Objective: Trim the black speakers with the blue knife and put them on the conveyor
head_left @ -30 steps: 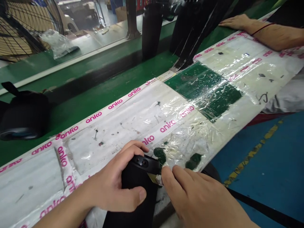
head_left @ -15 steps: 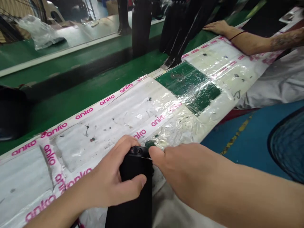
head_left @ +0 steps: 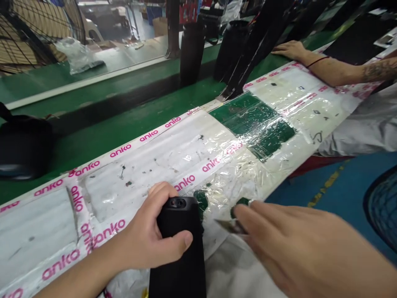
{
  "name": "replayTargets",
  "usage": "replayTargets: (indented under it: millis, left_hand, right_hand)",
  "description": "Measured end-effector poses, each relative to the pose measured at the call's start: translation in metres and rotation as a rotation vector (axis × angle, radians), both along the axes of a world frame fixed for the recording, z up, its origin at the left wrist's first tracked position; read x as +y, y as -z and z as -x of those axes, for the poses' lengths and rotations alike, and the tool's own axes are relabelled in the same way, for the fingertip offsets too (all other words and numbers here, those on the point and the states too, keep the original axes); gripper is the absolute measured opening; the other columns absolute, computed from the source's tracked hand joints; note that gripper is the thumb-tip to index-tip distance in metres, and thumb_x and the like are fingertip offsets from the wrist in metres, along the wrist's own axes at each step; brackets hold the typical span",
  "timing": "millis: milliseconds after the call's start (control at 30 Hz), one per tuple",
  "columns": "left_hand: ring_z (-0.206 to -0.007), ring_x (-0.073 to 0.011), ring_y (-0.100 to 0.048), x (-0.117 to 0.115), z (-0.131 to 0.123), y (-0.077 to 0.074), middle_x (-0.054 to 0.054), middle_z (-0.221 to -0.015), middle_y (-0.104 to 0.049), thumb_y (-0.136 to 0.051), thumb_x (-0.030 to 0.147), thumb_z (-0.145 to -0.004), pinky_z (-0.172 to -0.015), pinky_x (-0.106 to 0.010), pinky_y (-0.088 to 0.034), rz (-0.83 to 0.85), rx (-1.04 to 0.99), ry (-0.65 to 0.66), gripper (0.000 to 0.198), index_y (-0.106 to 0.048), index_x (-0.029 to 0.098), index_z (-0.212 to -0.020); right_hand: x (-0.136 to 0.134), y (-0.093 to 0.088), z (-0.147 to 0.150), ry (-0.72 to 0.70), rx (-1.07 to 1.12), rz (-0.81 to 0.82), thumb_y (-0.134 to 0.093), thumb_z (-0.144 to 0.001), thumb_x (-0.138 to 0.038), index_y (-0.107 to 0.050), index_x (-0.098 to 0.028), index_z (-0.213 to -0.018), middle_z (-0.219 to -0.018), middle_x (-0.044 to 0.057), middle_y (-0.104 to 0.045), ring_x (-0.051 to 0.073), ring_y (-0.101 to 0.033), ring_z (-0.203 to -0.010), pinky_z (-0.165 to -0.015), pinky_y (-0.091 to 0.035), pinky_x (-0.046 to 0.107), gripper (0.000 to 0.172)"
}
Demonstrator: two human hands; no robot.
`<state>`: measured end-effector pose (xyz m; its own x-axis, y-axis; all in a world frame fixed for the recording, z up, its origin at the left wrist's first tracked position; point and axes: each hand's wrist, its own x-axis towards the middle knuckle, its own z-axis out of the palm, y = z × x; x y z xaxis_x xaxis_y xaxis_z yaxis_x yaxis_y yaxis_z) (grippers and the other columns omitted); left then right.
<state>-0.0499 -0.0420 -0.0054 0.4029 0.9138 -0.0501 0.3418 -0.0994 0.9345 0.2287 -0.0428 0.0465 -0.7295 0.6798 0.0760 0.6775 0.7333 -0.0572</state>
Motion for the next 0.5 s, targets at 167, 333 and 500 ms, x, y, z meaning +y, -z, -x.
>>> replayTargets:
  millis: [167, 333, 500]
  left_hand:
    - [-0.086, -0.0217, -0.042, 0.001, -0.004, -0.002, 0.0, -0.094, -0.045, -0.069, 0.029, -0.078, -0.078, -0.038, -0.038, 0.026, -0.034, -0.007, 0.03, -0.045, 0.024, -0.096]
    - [-0.089, -0.023, -0.04, -0.001, -0.004, 0.0, -0.001, -0.095, -0.042, -0.069, 0.025, -0.074, -0.08, -0.039, -0.037, 0.042, -0.039, -0.007, 0.031, -0.048, 0.023, -0.097]
    - [-0.09, -0.0232, -0.04, -0.001, -0.004, 0.0, -0.001, -0.095, -0.042, -0.07, 0.025, -0.074, -0.081, -0.039, -0.037, 0.042, -0.045, 0.007, 0.033, -0.049, 0.022, -0.1]
  right_hand:
    - [0.003, 0.026, 0.038, -0.009, 0.077, -0.028, -0.047, -0.07, -0.004, -0.047, -0.022, -0.115, -0.072, -0.002, -0.06, 0.019, -0.056, -0.052, -0.049, -0.031, 0.033, 0.048]
    - [0.01, 0.029, 0.042, -0.049, 0.038, 0.011, -0.053, -0.059, -0.005, -0.046, -0.022, -0.113, -0.072, -0.003, -0.061, 0.018, -0.054, -0.05, -0.048, -0.029, 0.033, 0.057]
    - [0.011, 0.028, 0.047, -0.042, 0.04, 0.046, -0.055, -0.055, -0.007, -0.044, -0.025, -0.107, -0.07, -0.004, -0.06, 0.018, -0.055, -0.048, -0.046, -0.028, 0.032, 0.056]
